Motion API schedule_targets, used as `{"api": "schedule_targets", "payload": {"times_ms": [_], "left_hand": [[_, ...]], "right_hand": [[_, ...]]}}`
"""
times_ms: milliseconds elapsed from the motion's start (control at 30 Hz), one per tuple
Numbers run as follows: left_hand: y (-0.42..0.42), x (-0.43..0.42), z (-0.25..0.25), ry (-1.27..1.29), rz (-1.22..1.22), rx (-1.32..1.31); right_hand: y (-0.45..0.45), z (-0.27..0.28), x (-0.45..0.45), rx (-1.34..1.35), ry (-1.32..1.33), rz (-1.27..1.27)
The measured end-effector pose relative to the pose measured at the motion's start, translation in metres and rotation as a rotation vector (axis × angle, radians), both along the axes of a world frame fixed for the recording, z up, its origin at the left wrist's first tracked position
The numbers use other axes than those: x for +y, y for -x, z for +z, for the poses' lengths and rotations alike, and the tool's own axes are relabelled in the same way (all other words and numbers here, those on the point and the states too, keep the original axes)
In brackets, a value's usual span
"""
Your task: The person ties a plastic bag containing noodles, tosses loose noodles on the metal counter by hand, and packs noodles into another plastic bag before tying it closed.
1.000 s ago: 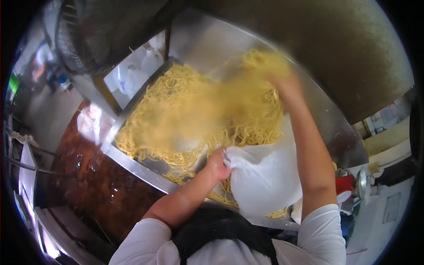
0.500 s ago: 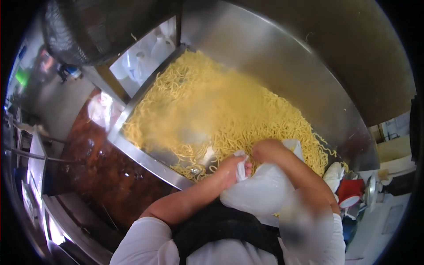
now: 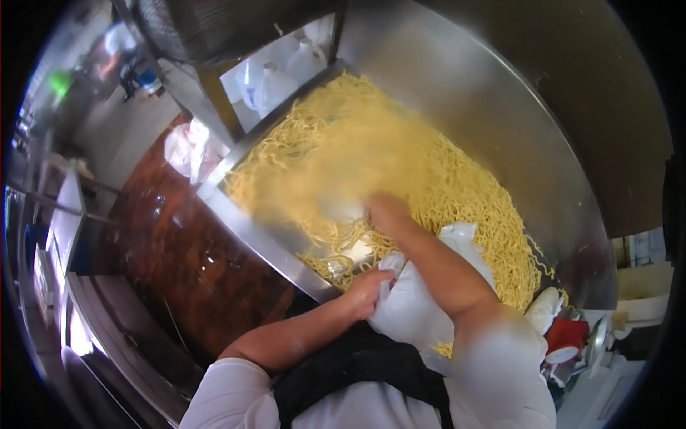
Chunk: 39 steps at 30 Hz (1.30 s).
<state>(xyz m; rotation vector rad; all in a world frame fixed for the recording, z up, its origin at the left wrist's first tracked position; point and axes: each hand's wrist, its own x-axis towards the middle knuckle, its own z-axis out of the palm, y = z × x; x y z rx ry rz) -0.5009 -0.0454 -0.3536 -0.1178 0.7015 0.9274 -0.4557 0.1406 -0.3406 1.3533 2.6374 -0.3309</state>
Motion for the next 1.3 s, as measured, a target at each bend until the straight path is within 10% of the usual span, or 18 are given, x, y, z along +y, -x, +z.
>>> {"api": "schedule_targets", "payload": {"times_ms": [200, 433, 500, 700, 833, 900, 1033, 1167, 1300], "left_hand": [[0.006, 0.000, 0.018, 0.000, -0.055, 0.024], [0.004, 0.002, 0.012, 0.057, -0.103, 0.049], [-0.004, 0.001, 0.003, 0.066, -0.111, 0.029], [-0.012, -0.003, 0.002, -0.008, -0.102, -0.023], [0.001, 0.000, 0.010, -0.060, -0.021, 0.005], [0.002, 0.001, -0.006, 0.102, -0.030, -0.083], [0.007, 0.005, -0.006, 0.056, -0.151, 0.053], [0.012, 0.013, 0.018, 0.131, -0.170, 0.014], [0.026, 0.028, 0.022, 0.136, -0.063, 0.028]], "right_hand": [[-0.016, 0.022, 0.021, 0.223, 0.444, -0.332], [-0.005, 0.032, 0.026, 0.505, 0.026, -0.049], [0.037, 0.076, 0.000, 0.739, 0.732, -0.302], [0.118, 0.035, -0.046, 0.779, 1.045, -0.267], [0.120, 0.044, -0.058, 0.620, 0.807, -0.240], [0.096, 0.026, -0.055, 0.500, -0.007, 0.037], [0.040, 0.009, -0.030, -0.008, 0.082, 0.044], [-0.035, -0.001, 0.029, 0.376, -0.050, -0.391], [-0.072, 0.033, 0.063, 0.104, -0.029, -0.400]]}}
